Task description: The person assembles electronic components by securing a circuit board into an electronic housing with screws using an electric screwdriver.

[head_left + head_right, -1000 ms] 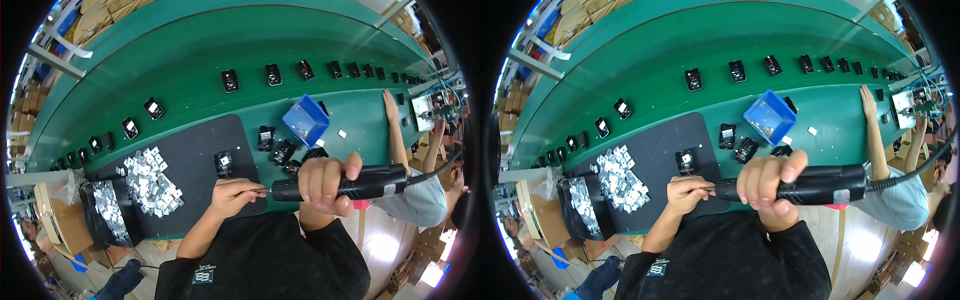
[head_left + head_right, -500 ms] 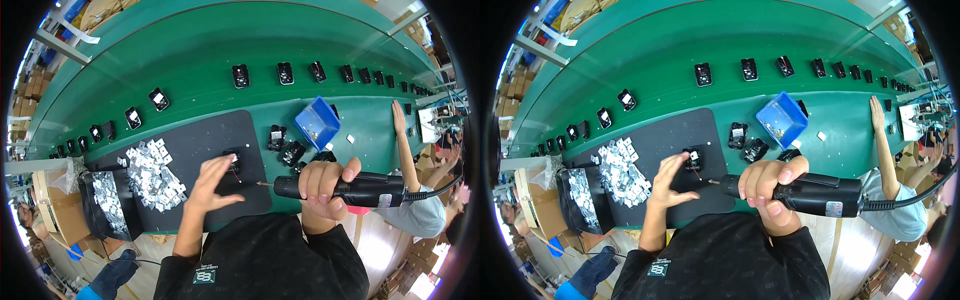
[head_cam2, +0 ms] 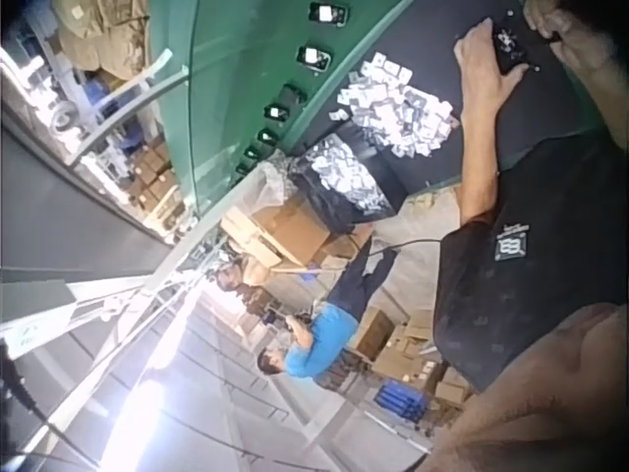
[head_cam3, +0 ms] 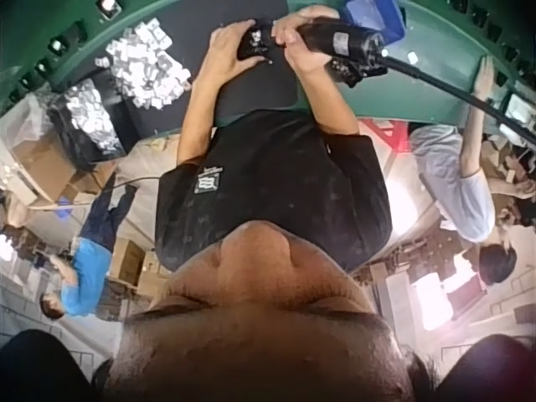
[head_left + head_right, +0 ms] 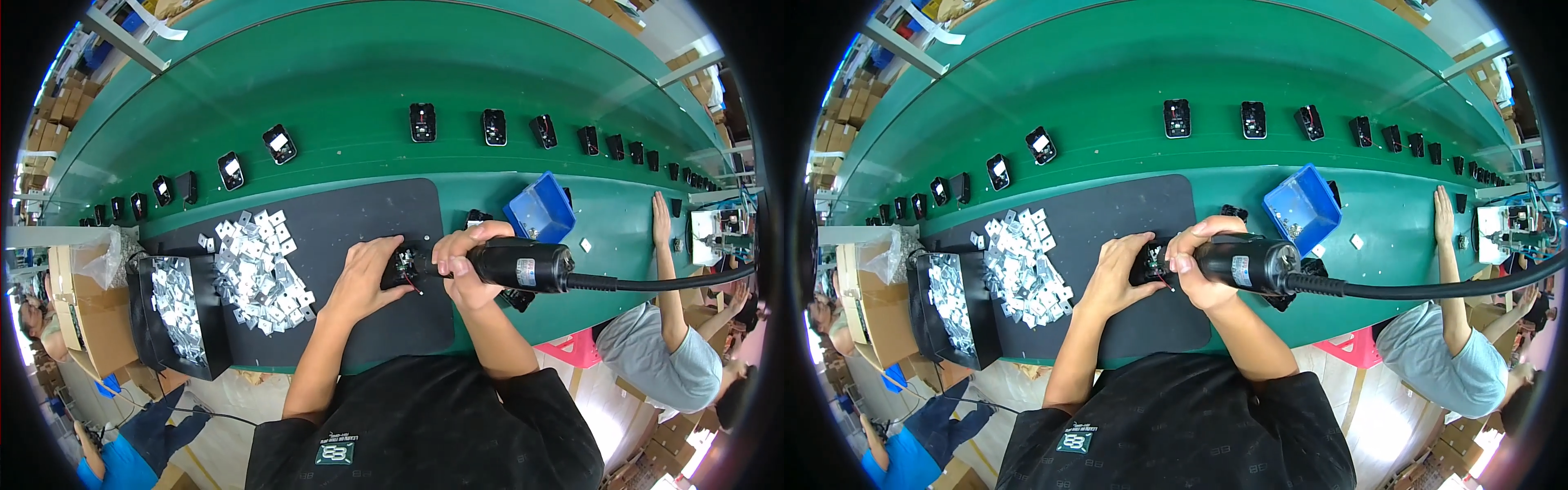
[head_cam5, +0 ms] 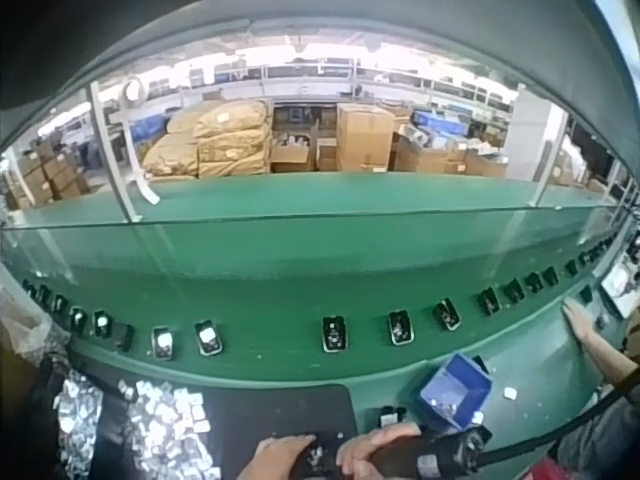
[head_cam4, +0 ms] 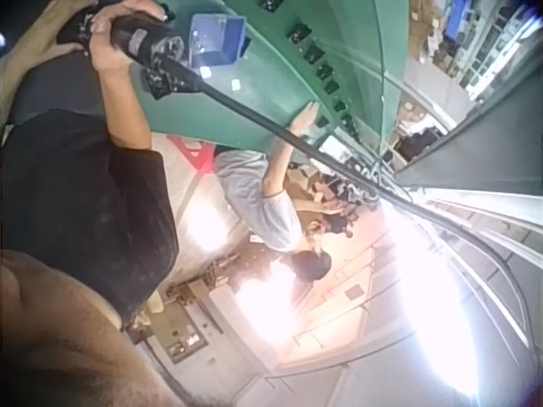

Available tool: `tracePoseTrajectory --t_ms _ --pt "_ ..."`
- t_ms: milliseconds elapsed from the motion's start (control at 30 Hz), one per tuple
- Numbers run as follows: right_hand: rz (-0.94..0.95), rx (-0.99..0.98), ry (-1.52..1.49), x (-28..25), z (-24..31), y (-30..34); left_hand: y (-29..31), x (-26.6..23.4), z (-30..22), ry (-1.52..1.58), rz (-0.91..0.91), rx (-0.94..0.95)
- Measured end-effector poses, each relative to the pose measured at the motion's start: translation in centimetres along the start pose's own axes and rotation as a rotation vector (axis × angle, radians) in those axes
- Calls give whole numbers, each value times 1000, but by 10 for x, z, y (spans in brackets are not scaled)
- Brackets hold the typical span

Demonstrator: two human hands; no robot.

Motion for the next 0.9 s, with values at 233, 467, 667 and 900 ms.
tracePoseTrajectory --t_ms 233,467,667,900 --pt "-43 4 -36 -2 -10 4 0 -2 1 21 -37 16" --pt "-24 -7 -21 -1 -12 7 1 0 1 23 -52 24" --pt "-14 15 -18 2 -12 8 0 2 1 -13 -99 57" --pt "28 4 48 3 -8 8 -2 3 0 0 -119 65"
Point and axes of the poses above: each hand's wrist, its own y-axis away from the middle knuckle, its own x-axis out of the palm, z = x × y, the point moved 5 cm from there along -y, towards the middle knuckle, and after that the axes turned 12 degrees about y, right-handed, at the moved point
